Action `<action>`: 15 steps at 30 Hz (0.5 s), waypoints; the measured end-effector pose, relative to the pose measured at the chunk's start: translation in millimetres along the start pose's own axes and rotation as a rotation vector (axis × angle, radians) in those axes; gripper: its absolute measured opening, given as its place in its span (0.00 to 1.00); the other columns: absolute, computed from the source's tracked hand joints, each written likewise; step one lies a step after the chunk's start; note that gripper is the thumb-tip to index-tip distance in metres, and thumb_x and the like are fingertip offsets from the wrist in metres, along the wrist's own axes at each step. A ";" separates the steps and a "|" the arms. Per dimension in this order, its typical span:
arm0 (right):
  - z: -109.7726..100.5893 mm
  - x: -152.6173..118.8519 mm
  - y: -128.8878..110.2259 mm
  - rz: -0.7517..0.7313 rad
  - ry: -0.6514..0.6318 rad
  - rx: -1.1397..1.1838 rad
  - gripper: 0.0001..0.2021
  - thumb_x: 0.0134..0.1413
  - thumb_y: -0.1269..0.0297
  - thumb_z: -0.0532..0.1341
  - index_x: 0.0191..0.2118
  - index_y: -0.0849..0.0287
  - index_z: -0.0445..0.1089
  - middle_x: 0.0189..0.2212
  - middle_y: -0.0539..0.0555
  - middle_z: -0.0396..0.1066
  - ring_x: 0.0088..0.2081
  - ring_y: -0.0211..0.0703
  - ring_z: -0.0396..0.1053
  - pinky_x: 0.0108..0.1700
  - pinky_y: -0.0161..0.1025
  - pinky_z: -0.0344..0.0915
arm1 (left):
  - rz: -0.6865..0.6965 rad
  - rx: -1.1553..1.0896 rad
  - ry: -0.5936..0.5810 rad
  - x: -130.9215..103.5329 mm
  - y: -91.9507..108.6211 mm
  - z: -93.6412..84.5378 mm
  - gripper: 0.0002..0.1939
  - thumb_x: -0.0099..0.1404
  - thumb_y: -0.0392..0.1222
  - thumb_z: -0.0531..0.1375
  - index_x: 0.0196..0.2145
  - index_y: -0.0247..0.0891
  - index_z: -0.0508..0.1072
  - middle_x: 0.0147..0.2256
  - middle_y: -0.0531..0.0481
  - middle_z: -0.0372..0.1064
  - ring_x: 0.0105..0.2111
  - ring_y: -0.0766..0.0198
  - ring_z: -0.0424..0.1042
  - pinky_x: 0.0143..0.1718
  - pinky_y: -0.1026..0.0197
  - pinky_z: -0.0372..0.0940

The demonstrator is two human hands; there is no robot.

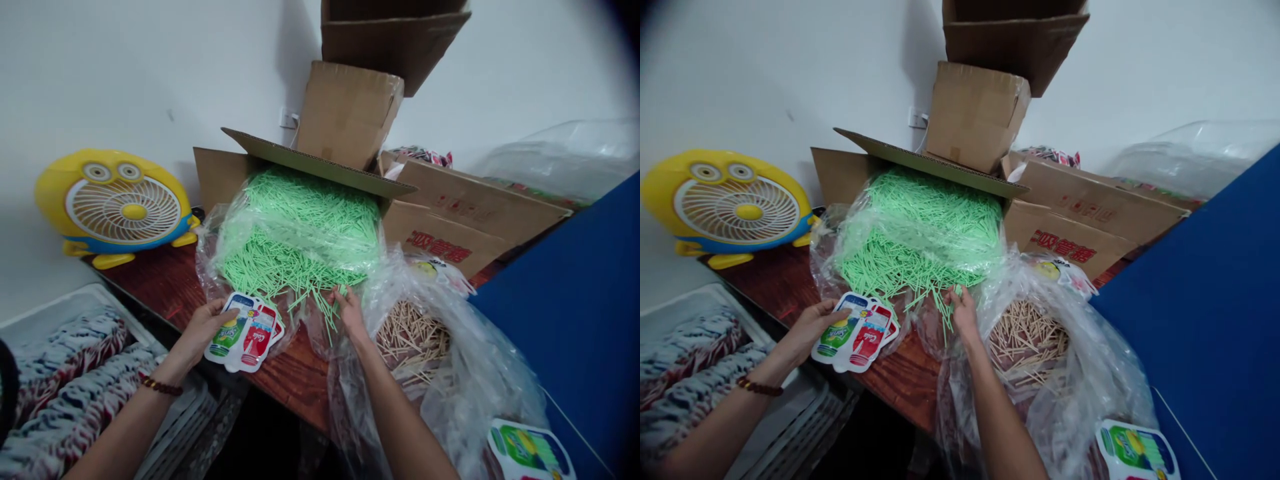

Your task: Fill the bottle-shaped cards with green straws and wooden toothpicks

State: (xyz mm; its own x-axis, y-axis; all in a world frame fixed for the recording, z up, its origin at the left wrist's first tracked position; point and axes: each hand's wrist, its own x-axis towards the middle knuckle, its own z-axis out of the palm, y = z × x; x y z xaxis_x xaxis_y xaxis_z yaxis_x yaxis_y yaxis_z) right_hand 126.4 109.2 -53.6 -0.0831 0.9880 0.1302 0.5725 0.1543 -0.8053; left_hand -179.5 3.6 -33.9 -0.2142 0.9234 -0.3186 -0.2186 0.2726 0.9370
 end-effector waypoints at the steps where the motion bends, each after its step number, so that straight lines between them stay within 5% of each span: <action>1: -4.8 3.6 0.3 0.022 -0.013 -0.052 0.16 0.64 0.60 0.43 0.48 0.63 0.60 0.37 0.57 0.71 0.38 0.42 0.69 0.42 0.38 0.64 | 0.005 0.028 -0.008 1.0 -0.1 0.1 0.14 0.48 0.41 0.69 0.30 0.37 0.69 0.20 0.54 0.74 0.18 0.62 0.73 0.20 0.64 0.68; 7: -16.9 15.4 7.0 0.139 -0.170 -0.425 0.09 0.61 0.63 0.58 0.41 0.64 0.68 0.37 0.55 0.71 0.40 0.44 0.70 0.45 0.44 0.66 | 0.145 0.437 -0.087 12.9 4.5 1.0 0.12 0.51 0.48 0.63 0.29 0.37 0.71 0.22 0.53 0.73 0.22 0.60 0.72 0.23 0.62 0.66; 15: 6.2 23.0 -7.1 0.166 -0.273 -0.698 0.12 0.62 0.61 0.58 0.47 0.63 0.68 0.47 0.57 0.68 0.46 0.46 0.69 0.49 0.49 0.67 | 0.258 0.670 -0.036 25.4 -0.9 -10.3 0.11 0.51 0.48 0.62 0.24 0.36 0.72 0.19 0.55 0.68 0.21 0.62 0.67 0.22 0.65 0.57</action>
State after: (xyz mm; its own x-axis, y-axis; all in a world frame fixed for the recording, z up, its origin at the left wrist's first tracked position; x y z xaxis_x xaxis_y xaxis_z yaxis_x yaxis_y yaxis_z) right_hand 115.4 130.8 -48.5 -0.0976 0.9787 -0.1808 0.9698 0.0527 -0.2381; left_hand -194.5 24.0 -44.3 -0.1467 0.9858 -0.0813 0.4682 0.1416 0.8722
